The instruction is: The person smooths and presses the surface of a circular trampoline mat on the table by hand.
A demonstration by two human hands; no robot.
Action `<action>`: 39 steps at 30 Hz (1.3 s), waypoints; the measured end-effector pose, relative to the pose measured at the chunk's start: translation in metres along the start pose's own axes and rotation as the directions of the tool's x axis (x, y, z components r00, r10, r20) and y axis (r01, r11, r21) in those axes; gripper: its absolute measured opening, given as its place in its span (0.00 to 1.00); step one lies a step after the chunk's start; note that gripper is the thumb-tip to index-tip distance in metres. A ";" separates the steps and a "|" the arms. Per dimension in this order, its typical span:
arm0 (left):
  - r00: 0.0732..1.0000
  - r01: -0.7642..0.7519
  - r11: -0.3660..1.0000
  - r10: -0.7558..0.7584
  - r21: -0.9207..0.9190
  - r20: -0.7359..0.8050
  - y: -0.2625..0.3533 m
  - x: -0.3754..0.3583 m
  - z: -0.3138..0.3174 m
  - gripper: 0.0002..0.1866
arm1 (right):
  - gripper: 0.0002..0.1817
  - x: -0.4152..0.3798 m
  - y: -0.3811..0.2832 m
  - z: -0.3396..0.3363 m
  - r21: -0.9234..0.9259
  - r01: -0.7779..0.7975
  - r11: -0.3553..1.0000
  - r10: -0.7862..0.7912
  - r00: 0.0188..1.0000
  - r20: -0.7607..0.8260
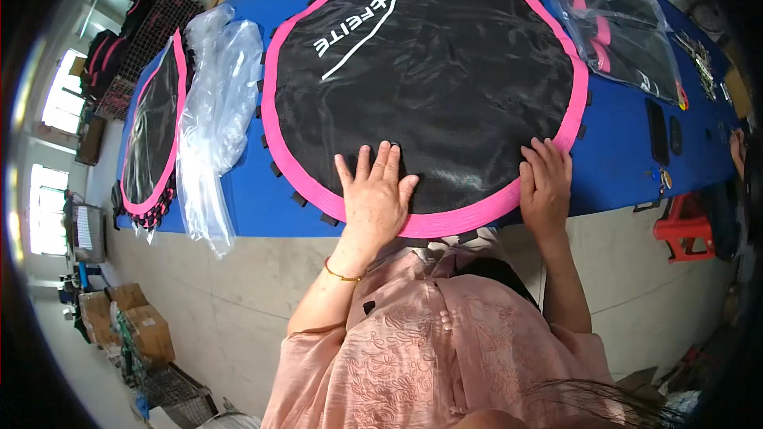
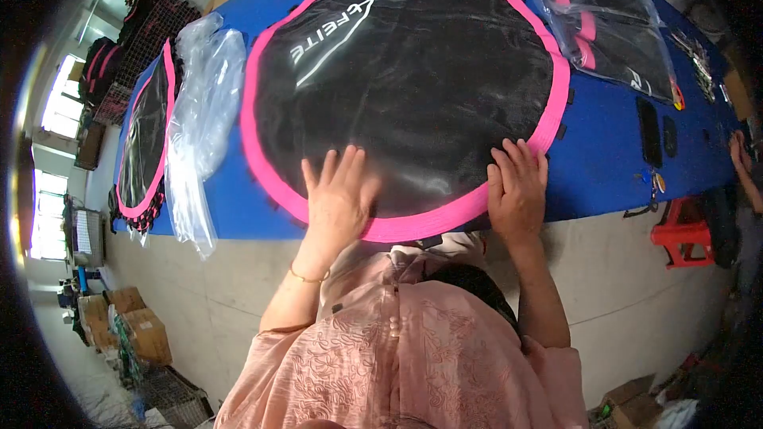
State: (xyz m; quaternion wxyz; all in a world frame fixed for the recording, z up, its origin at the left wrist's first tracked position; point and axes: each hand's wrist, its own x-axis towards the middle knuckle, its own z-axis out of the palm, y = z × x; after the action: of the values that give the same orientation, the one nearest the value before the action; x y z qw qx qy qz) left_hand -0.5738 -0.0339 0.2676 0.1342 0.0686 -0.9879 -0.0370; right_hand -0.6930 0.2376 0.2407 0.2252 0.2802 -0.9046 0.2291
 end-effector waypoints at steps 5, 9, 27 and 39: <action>0.988 -0.152 0.977 0.155 -0.149 0.009 0.050 0.000 0.004 0.33 | 0.13 0.002 -0.003 -0.002 -0.001 -0.018 1.000 0.018 1.000 0.000; 0.945 -0.323 0.901 0.324 -0.289 -0.045 0.082 -0.009 0.008 0.31 | 0.13 0.001 -0.001 -0.001 -0.013 -0.010 1.000 0.010 1.000 0.002; 0.991 -0.131 0.973 0.135 -0.188 0.006 0.045 0.001 0.006 0.34 | 0.13 0.002 -0.004 -0.003 -0.018 -0.018 1.000 0.018 1.000 0.005; 0.999 0.027 0.999 -0.027 -0.034 -0.019 -0.005 0.002 0.002 0.31 | 0.14 0.001 -0.004 -0.004 0.005 -0.016 1.000 0.016 1.000 -0.007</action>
State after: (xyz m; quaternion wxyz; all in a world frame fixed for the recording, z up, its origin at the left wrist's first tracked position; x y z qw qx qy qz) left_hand -0.5762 -0.0392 0.2656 0.1443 0.0800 -0.9848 -0.0549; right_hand -0.6900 0.2362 0.2455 0.2257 0.2729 -0.9055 0.2339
